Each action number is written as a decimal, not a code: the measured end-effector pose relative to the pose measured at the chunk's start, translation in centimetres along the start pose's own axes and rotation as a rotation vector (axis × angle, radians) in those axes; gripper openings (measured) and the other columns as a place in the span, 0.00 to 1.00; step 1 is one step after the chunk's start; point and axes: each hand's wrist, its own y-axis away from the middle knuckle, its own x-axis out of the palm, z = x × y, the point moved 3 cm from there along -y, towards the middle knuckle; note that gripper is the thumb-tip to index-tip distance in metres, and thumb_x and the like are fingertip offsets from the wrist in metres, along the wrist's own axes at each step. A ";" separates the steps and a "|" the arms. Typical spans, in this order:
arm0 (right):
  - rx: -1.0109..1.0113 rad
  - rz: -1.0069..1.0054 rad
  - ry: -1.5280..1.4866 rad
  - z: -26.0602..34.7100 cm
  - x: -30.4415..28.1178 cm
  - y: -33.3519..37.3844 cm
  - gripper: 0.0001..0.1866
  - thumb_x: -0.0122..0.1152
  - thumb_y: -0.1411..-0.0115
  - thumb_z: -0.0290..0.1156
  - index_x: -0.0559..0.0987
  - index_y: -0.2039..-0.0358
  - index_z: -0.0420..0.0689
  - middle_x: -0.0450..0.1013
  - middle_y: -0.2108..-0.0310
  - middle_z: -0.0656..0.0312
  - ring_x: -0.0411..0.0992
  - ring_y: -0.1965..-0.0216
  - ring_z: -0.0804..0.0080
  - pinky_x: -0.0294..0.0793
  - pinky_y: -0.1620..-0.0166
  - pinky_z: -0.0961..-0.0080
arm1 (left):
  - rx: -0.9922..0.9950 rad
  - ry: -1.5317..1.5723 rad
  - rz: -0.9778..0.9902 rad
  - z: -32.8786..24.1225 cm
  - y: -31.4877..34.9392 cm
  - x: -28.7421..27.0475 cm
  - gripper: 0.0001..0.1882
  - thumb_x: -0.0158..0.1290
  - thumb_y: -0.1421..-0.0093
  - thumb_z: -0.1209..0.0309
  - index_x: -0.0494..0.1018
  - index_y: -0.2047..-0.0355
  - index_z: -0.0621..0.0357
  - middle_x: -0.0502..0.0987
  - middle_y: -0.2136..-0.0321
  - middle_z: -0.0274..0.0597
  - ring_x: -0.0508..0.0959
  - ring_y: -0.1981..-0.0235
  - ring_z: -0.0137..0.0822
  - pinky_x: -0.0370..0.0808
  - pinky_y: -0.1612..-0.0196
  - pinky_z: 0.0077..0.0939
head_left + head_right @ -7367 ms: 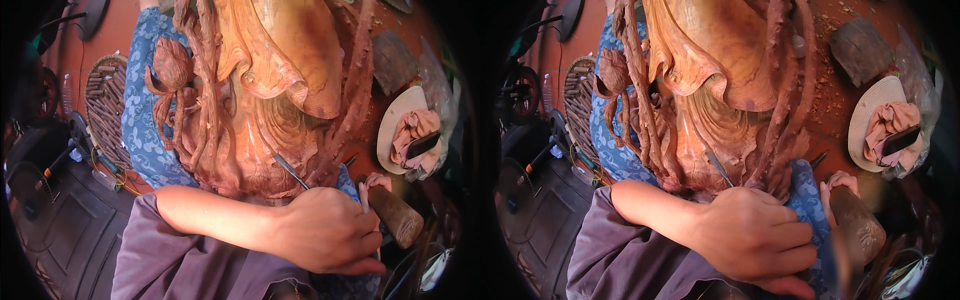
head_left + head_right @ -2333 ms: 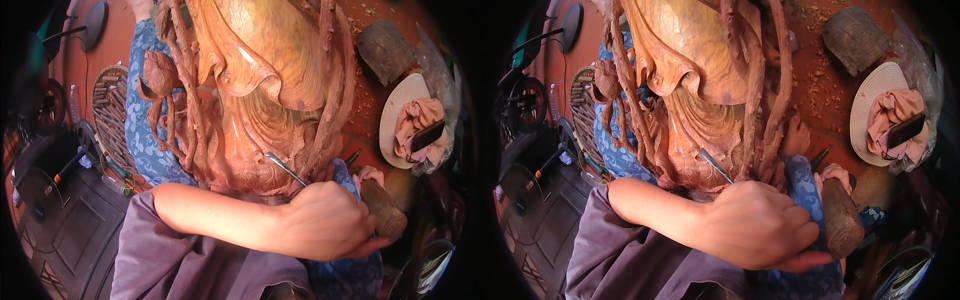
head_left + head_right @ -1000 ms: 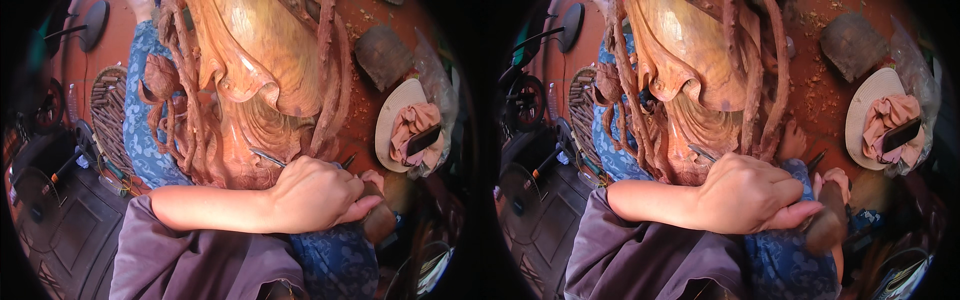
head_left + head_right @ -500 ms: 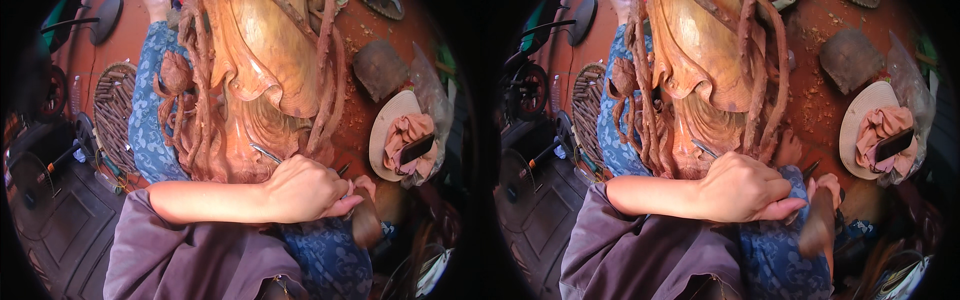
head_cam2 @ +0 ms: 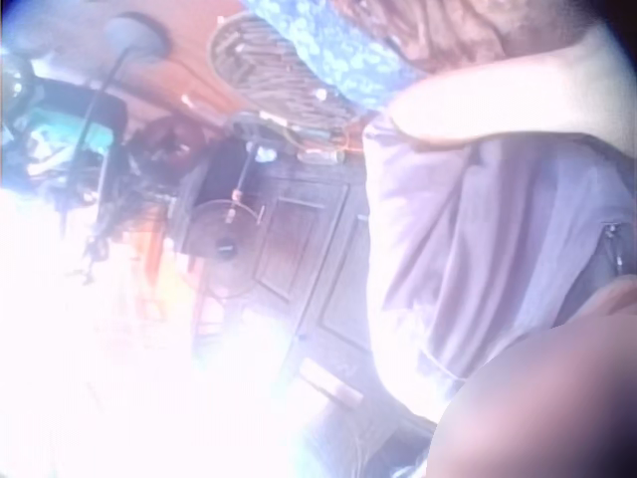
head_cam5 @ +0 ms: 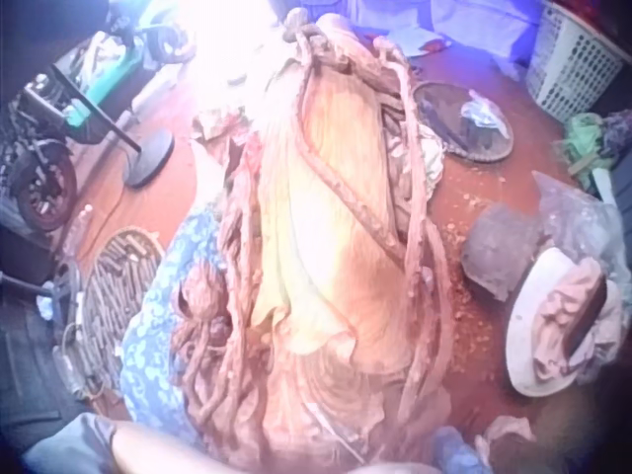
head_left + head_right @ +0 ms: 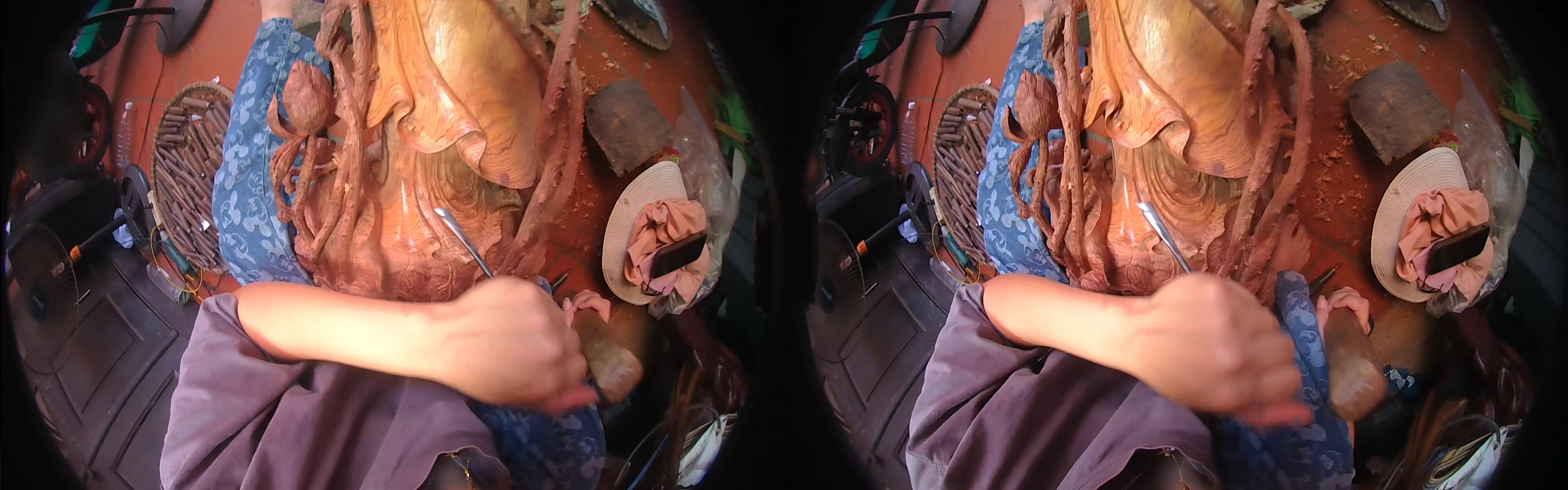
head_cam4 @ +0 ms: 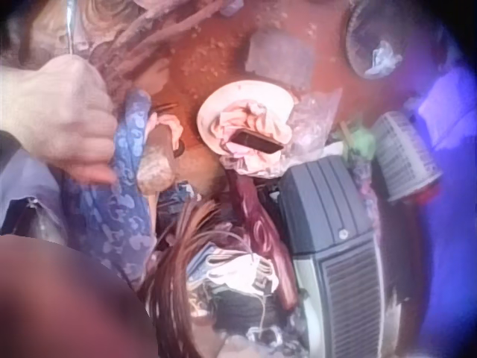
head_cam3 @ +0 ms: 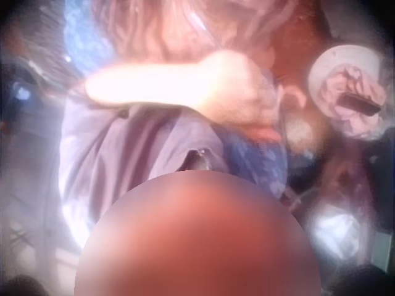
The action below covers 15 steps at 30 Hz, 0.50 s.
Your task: The person carves a large piece of wood using a chisel and mallet. They repeatedly strike the chisel to shape the wood and occasionally switch to a different chisel from a nearby basket.
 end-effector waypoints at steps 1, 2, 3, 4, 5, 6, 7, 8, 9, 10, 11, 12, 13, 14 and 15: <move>0.011 0.005 -0.034 0.8 -0.1 -0.3 0.17 0.59 0.47 0.11 0.63 0.68 0.44 0.62 0.73 0.64 0.61 0.73 0.73 0.65 0.65 0.76 | -0.036 0.015 -0.011 -0.5 -0.3 0.1 0.21 0.57 0.41 0.54 0.63 0.84 0.47 0.61 0.87 0.28 0.68 0.88 0.29 0.62 0.87 0.25; -0.039 0.031 -0.100 2.0 -0.5 -1.1 0.17 0.58 0.46 0.11 0.63 0.67 0.45 0.62 0.72 0.64 0.61 0.73 0.73 0.65 0.63 0.75 | -0.071 0.031 -0.022 -1.0 -0.6 0.1 0.21 0.57 0.42 0.53 0.63 0.84 0.48 0.61 0.87 0.28 0.68 0.87 0.29 0.62 0.87 0.25; -0.062 0.042 -0.117 3.1 -0.9 -1.6 0.16 0.58 0.46 0.11 0.63 0.67 0.45 0.63 0.72 0.63 0.62 0.72 0.73 0.65 0.61 0.74 | -0.097 0.048 -0.034 -1.1 -0.8 0.1 0.21 0.58 0.43 0.53 0.63 0.84 0.48 0.62 0.87 0.29 0.69 0.87 0.30 0.63 0.86 0.25; -0.091 0.077 -0.154 4.0 -0.8 -2.3 0.16 0.57 0.45 0.11 0.63 0.67 0.45 0.63 0.72 0.63 0.62 0.71 0.73 0.65 0.59 0.74 | -0.182 0.063 -0.040 -0.7 -0.5 0.2 0.21 0.59 0.44 0.55 0.63 0.84 0.49 0.62 0.87 0.30 0.69 0.87 0.31 0.63 0.86 0.26; -0.089 0.103 -0.146 4.6 -0.5 -2.8 0.16 0.57 0.45 0.11 0.63 0.66 0.45 0.63 0.72 0.63 0.62 0.71 0.73 0.65 0.58 0.73 | -0.217 0.042 -0.083 -0.6 -0.3 -0.1 0.21 0.59 0.44 0.55 0.63 0.84 0.50 0.62 0.87 0.31 0.69 0.88 0.32 0.64 0.86 0.27; -0.092 0.125 -0.104 5.3 -1.0 -3.0 0.16 0.57 0.45 0.11 0.63 0.66 0.45 0.63 0.73 0.63 0.63 0.70 0.72 0.65 0.57 0.73 | -0.233 0.052 -0.124 -0.3 -0.3 -0.4 0.21 0.60 0.45 0.56 0.64 0.84 0.50 0.62 0.87 0.31 0.69 0.88 0.32 0.64 0.86 0.27; -0.097 0.146 -0.064 6.0 -1.4 -3.2 0.16 0.57 0.45 0.12 0.63 0.66 0.45 0.64 0.73 0.63 0.63 0.70 0.72 0.65 0.56 0.73 | -0.252 0.061 -0.165 0.0 -0.3 -0.7 0.21 0.60 0.45 0.56 0.64 0.84 0.51 0.63 0.87 0.32 0.69 0.88 0.33 0.64 0.86 0.27; -0.117 0.187 -0.019 6.4 -1.9 -3.5 0.16 0.58 0.45 0.12 0.63 0.66 0.45 0.64 0.73 0.62 0.63 0.70 0.72 0.65 0.56 0.73 | -0.252 0.086 -0.187 0.2 -0.3 -0.8 0.20 0.60 0.45 0.57 0.64 0.84 0.51 0.63 0.87 0.32 0.69 0.88 0.33 0.64 0.86 0.28; -0.143 0.233 0.015 6.6 -2.2 -3.8 0.16 0.58 0.45 0.12 0.63 0.66 0.44 0.64 0.74 0.62 0.64 0.71 0.72 0.66 0.57 0.73 | -0.254 0.095 -0.210 0.3 -0.2 -0.9 0.20 0.60 0.45 0.57 0.65 0.84 0.52 0.63 0.87 0.32 0.69 0.88 0.33 0.64 0.86 0.28; -0.170 0.253 0.019 6.7 -2.6 -4.2 0.16 0.58 0.45 0.12 0.63 0.66 0.44 0.64 0.74 0.62 0.64 0.71 0.72 0.66 0.57 0.73 | -0.257 0.104 -0.234 0.4 -0.2 -1.0 0.20 0.60 0.45 0.58 0.65 0.84 0.52 0.64 0.87 0.32 0.69 0.88 0.34 0.64 0.86 0.28; -0.191 0.259 0.024 6.7 -2.8 -4.5 0.16 0.58 0.45 0.11 0.63 0.66 0.44 0.64 0.74 0.62 0.64 0.71 0.72 0.66 0.57 0.73 | -0.285 0.108 -0.253 0.5 -0.2 -1.2 0.19 0.60 0.45 0.58 0.66 0.83 0.52 0.64 0.87 0.33 0.69 0.88 0.34 0.64 0.86 0.28; -0.220 0.254 0.020 6.9 -3.0 -4.5 0.16 0.58 0.46 0.11 0.63 0.66 0.44 0.64 0.74 0.62 0.64 0.71 0.72 0.66 0.57 0.73 | -0.306 0.115 -0.270 0.5 -0.4 -1.3 0.18 0.61 0.44 0.58 0.67 0.83 0.52 0.64 0.87 0.33 0.69 0.88 0.34 0.64 0.86 0.29; -0.240 0.238 0.015 7.0 -3.1 -4.4 0.16 0.58 0.46 0.11 0.63 0.66 0.44 0.64 0.74 0.62 0.64 0.71 0.72 0.66 0.57 0.73 | -0.327 0.122 -0.286 0.5 -0.6 -1.4 0.18 0.61 0.44 0.59 0.68 0.82 0.53 0.64 0.87 0.33 0.69 0.88 0.34 0.64 0.86 0.29; -0.254 0.224 0.012 7.1 -3.3 -4.5 0.16 0.58 0.46 0.11 0.63 0.66 0.44 0.64 0.74 0.62 0.64 0.71 0.72 0.66 0.57 0.73 | -0.345 0.155 -0.311 0.6 -0.8 -1.6 0.18 0.60 0.44 0.59 0.69 0.82 0.54 0.66 0.87 0.35 0.71 0.88 0.37 0.66 0.86 0.31; -0.269 0.220 0.008 7.4 -3.4 -4.6 0.16 0.58 0.46 0.11 0.63 0.66 0.44 0.64 0.74 0.62 0.64 0.71 0.72 0.66 0.57 0.73 | -0.368 0.185 -0.338 0.7 -1.0 -1.9 0.18 0.58 0.43 0.58 0.69 0.82 0.56 0.68 0.88 0.37 0.73 0.87 0.39 0.68 0.85 0.34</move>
